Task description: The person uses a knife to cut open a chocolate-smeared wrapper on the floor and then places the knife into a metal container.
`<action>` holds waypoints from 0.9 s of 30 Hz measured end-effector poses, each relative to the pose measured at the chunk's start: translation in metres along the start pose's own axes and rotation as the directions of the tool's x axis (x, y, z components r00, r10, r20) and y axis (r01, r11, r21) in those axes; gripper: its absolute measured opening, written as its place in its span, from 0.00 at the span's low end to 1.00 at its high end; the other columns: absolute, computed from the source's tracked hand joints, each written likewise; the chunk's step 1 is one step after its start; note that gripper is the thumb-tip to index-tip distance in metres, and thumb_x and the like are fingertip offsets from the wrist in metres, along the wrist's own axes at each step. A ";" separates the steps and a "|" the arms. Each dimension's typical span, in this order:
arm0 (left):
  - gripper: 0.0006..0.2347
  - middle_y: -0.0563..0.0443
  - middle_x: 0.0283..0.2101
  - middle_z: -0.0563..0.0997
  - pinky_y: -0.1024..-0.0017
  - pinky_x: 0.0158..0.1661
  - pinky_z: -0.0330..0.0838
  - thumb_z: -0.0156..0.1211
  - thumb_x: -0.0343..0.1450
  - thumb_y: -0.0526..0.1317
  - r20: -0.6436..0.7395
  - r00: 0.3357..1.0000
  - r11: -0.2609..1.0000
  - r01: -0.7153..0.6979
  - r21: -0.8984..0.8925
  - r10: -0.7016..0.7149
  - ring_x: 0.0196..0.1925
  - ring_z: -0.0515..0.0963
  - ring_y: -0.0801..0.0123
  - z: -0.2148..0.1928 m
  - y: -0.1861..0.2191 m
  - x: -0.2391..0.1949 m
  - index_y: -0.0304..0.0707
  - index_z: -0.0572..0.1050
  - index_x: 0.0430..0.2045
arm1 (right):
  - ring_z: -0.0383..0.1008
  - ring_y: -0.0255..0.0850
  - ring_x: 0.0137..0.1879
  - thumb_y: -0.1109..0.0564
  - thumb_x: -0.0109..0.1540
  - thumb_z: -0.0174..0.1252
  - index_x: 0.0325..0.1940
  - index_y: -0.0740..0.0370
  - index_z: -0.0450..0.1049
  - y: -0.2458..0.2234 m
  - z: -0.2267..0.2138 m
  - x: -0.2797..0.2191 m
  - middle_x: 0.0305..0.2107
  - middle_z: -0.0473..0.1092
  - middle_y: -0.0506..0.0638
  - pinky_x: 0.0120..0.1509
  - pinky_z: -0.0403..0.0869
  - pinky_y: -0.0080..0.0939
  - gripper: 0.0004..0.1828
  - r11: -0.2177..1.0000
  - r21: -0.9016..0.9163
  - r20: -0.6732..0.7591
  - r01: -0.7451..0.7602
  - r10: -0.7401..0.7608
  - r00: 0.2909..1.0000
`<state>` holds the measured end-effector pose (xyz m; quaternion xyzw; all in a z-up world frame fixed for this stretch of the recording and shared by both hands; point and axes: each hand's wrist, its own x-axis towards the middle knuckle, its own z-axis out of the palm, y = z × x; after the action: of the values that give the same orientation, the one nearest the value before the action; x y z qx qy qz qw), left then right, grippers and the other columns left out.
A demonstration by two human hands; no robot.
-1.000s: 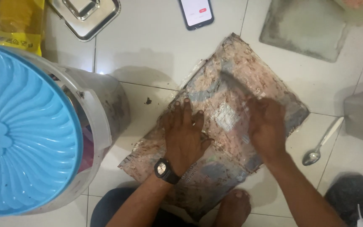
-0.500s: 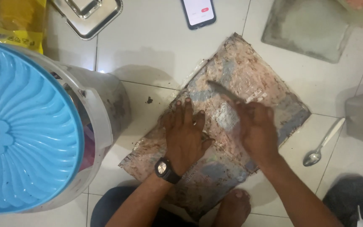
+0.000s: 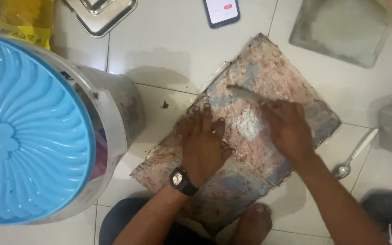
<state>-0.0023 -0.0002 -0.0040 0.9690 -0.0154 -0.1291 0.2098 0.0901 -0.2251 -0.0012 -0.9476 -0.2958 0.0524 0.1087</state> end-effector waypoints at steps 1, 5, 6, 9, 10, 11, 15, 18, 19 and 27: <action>0.33 0.26 0.72 0.57 0.29 0.62 0.50 0.70 0.61 0.57 0.003 1.000 1.000 0.000 -0.001 0.000 0.72 0.59 0.28 0.000 0.000 -0.001 0.40 0.73 0.59 | 0.67 0.57 0.62 0.57 0.70 0.51 0.66 0.51 0.76 0.009 -0.001 0.002 0.50 0.68 0.55 0.51 0.78 0.48 0.20 1.000 0.001 0.002 -0.001 0.001 1.000; 0.34 0.28 0.72 0.57 0.30 0.62 0.49 0.69 0.61 0.59 0.023 1.000 1.000 0.010 0.025 -0.011 0.73 0.57 0.29 -0.002 0.001 0.000 0.44 0.73 0.60 | 0.67 0.59 0.64 0.58 0.71 0.46 0.72 0.44 0.72 0.038 -0.001 0.007 0.56 0.67 0.55 0.52 0.77 0.53 0.25 1.000 -0.014 0.075 0.010 -0.009 0.997; 0.34 0.28 0.72 0.58 0.30 0.61 0.50 0.70 0.60 0.59 0.033 0.999 1.000 0.018 0.008 -0.018 0.73 0.57 0.29 -0.002 0.000 -0.001 0.44 0.73 0.60 | 0.67 0.58 0.64 0.58 0.70 0.47 0.72 0.43 0.72 0.043 0.001 0.007 0.55 0.68 0.54 0.55 0.76 0.52 0.26 0.997 -0.023 0.068 0.070 -0.068 0.995; 0.34 0.29 0.72 0.58 0.30 0.62 0.51 0.71 0.58 0.58 -0.006 1.000 1.000 0.014 0.021 -0.014 0.72 0.58 0.30 -0.003 0.002 -0.001 0.43 0.74 0.58 | 0.68 0.56 0.63 0.58 0.67 0.50 0.70 0.40 0.72 0.049 0.020 0.001 0.53 0.69 0.52 0.63 0.74 0.50 0.27 0.969 -0.051 0.059 0.242 -0.239 0.969; 0.34 0.29 0.72 0.58 0.30 0.62 0.51 0.71 0.58 0.58 -0.003 1.000 1.000 0.016 0.021 -0.016 0.72 0.58 0.30 -0.003 0.002 -0.002 0.43 0.74 0.58 | 0.68 0.56 0.63 0.58 0.67 0.50 0.70 0.40 0.72 0.052 0.019 0.008 0.53 0.69 0.52 0.63 0.74 0.50 0.27 0.969 -0.048 0.061 0.242 -0.239 0.969; 0.34 0.28 0.72 0.59 0.29 0.62 0.51 0.72 0.58 0.57 -0.025 1.000 1.000 0.010 0.023 -0.010 0.72 0.59 0.29 -0.003 0.002 -0.002 0.42 0.74 0.57 | 0.67 0.56 0.64 0.59 0.66 0.52 0.71 0.41 0.71 0.055 0.018 0.015 0.55 0.69 0.52 0.63 0.74 0.50 0.28 0.972 -0.056 0.087 0.228 -0.222 0.971; 0.33 0.27 0.72 0.58 0.30 0.62 0.52 0.73 0.58 0.56 -0.033 0.999 1.000 0.000 0.017 0.000 0.72 0.58 0.28 -0.006 0.003 -0.001 0.42 0.75 0.57 | 0.64 0.59 0.71 0.62 0.60 0.60 0.74 0.42 0.68 0.070 0.009 0.044 0.61 0.68 0.54 0.64 0.73 0.52 0.37 0.981 -0.104 0.177 0.163 -0.143 0.974; 0.33 0.29 0.72 0.58 0.30 0.62 0.50 0.73 0.60 0.55 0.053 0.998 0.999 0.033 -0.034 -0.031 0.73 0.58 0.30 -0.007 0.002 -0.001 0.41 0.74 0.58 | 0.66 0.59 0.68 0.62 0.62 0.58 0.73 0.43 0.69 0.063 0.008 0.045 0.59 0.68 0.55 0.60 0.73 0.51 0.34 0.968 -0.101 0.143 0.228 -0.213 0.967; 0.33 0.29 0.72 0.58 0.30 0.62 0.50 0.73 0.60 0.55 0.049 0.998 0.999 0.036 -0.034 -0.034 0.73 0.58 0.30 -0.006 0.002 -0.001 0.41 0.74 0.58 | 0.66 0.59 0.68 0.62 0.62 0.58 0.73 0.43 0.69 0.060 0.008 0.046 0.59 0.68 0.55 0.60 0.73 0.51 0.34 0.967 -0.101 0.142 0.233 -0.218 0.966; 0.34 0.29 0.73 0.56 0.29 0.63 0.50 0.72 0.59 0.58 0.015 1.000 0.999 0.026 0.026 -0.026 0.73 0.57 0.30 0.001 0.002 -0.002 0.43 0.73 0.58 | 0.69 0.59 0.63 0.64 0.68 0.53 0.69 0.47 0.73 0.066 0.010 0.064 0.54 0.70 0.57 0.55 0.72 0.54 0.26 0.939 -0.110 0.024 0.327 -0.326 0.945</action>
<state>-0.0040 -0.0024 -0.0035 0.9708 -0.0060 -0.1391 0.1954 0.1775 -0.2394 -0.0290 -0.8898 -0.4517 0.0196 0.0614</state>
